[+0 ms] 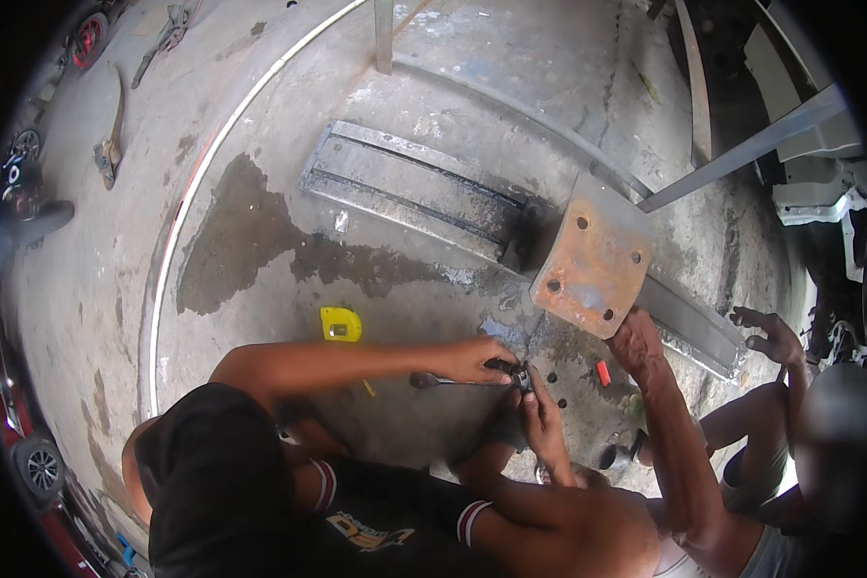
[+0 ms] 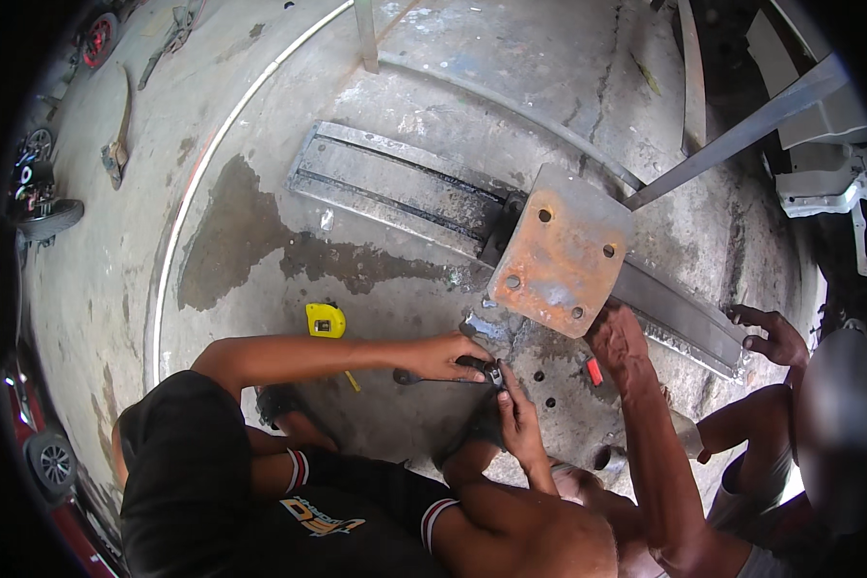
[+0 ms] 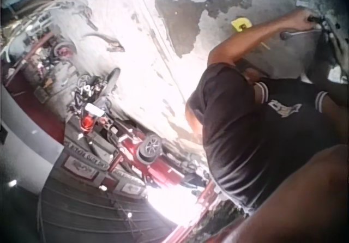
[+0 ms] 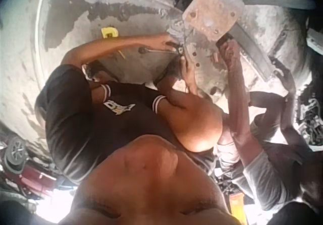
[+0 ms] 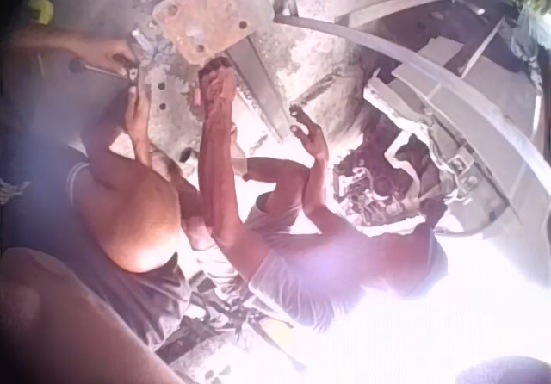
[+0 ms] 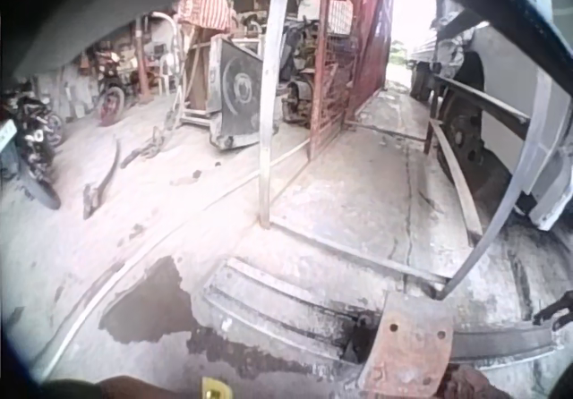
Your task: The person assembles a metal frame on the floor using a wrench and hammer. They position a metal plate, insert bolts, and tighten them while occasionally retrieving tools from a nearby toolbox.
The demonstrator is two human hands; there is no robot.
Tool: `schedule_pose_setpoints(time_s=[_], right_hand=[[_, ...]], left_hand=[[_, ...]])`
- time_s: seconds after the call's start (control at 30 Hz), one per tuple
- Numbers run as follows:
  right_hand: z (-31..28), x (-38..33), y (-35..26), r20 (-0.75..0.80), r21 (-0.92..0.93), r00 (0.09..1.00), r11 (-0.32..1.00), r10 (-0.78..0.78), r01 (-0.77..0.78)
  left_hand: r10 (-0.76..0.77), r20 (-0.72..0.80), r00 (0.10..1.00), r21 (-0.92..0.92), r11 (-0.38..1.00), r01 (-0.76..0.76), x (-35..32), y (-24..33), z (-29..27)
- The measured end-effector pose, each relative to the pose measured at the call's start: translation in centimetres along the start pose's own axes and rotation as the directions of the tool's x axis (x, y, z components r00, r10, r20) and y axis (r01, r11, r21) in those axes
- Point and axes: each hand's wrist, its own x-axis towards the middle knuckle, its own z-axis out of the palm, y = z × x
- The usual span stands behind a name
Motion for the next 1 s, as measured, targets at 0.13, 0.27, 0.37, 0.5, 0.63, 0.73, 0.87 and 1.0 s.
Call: schedule_pose_setpoints(time_s=[0.13,0.27,0.37,0.5,0.63,0.73,0.87,1.0], right_hand=[[0.5,0.7,0.2,0.051,0.139,0.99,0.981,0.131,-0.137],[1.2,1.5,-1.5,0.056,0.16,0.969,0.956,0.242,-0.248],[1.6,2.4,-2.9,0.194,0.507,0.887,0.731,0.419,-0.456],[1.6,2.8,-2.5,0.264,0.597,0.857,0.624,0.442,-0.505],[1.2,3.8,-2.9,0.234,0.51,0.876,0.713,0.422,-0.481],[1.1,4.0,-2.8,0.187,0.442,0.905,0.79,0.381,-0.424],[0.8,3.6,-2.9,0.179,0.401,0.925,0.834,0.336,-0.38],[0.8,3.4,-3.3,0.173,0.322,0.921,0.863,0.35,-0.389]], left_hand=[[-0.032,-0.052,0.998,0.136,0.99,0.039,-0.8,-0.7,0.6],[-0.136,-0.209,0.968,0.106,0.981,0.161,-1.3,0.0,0.7],[-0.202,-0.293,0.935,0.167,0.952,0.258,-1.8,-0.6,1.0],[-0.35,-0.264,0.899,0.032,0.928,0.371,-1.2,1.1,-0.3],[-0.314,-0.267,0.911,-0.234,0.938,0.255,-1.6,-0.4,0.6],[-0.212,-0.3,0.93,-0.252,0.958,0.137,-1.5,-0.5,0.2],[-0.321,-0.297,0.899,-0.009,0.943,0.333,-1.3,2.2,-0.1],[-0.305,-0.292,0.907,-0.007,0.948,0.317,-1.8,1.6,0.5]])
